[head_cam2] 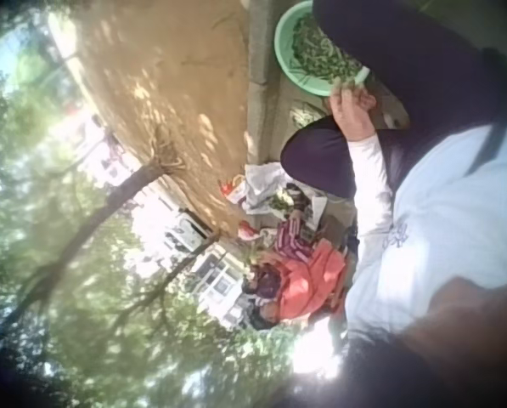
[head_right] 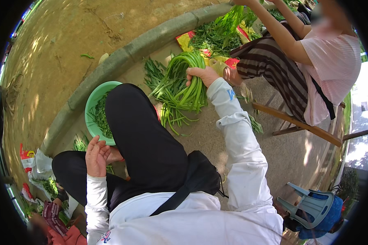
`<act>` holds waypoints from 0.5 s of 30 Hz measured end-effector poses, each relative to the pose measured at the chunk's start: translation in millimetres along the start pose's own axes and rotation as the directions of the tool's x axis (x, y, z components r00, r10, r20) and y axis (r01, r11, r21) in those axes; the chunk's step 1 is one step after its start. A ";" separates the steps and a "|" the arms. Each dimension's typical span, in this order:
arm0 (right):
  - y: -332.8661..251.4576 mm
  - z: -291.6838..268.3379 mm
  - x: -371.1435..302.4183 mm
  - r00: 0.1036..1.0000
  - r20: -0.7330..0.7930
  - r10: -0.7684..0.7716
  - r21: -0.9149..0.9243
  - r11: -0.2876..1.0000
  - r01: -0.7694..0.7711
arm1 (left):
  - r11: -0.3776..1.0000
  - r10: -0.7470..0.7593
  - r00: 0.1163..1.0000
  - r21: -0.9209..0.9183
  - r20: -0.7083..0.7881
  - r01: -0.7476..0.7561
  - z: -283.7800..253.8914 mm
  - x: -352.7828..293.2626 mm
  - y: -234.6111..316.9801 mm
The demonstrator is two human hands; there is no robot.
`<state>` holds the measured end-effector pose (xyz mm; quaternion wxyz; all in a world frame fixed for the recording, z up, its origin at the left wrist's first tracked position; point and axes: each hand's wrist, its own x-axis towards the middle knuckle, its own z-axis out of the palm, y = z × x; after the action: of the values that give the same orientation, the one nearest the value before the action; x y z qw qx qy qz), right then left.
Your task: The person sits on the ground and repeatedly picks up bunches of green leafy vegetables, snapping off the stems and leaves by hand. The trimmed pieces are placed into a green bowl on their lap, while the remaining stems are set aside on the ground.
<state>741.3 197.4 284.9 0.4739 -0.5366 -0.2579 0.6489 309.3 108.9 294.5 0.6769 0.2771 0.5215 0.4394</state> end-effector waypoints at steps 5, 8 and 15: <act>-4.1 -32.4 18.1 0.992 -0.113 -0.059 -0.203 0.978 0.035 | 0.894 0.284 0.954 0.333 0.098 -0.301 56.7 -4.4 15.8; -10.7 -43.7 33.8 0.975 -0.165 -0.151 -0.370 0.925 0.081 | 0.801 0.392 0.895 0.401 0.212 -0.445 81.4 -7.1 12.4; 46.1 -70.2 80.2 0.868 -0.387 -0.311 -0.827 0.534 -0.177 | 0.393 0.594 0.711 0.635 0.377 -0.665 96.0 1.7 -9.9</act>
<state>793.7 237.4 189.3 0.2303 -0.8320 -0.4295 0.2649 403.7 113.9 314.6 0.3104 0.7188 0.4760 0.4004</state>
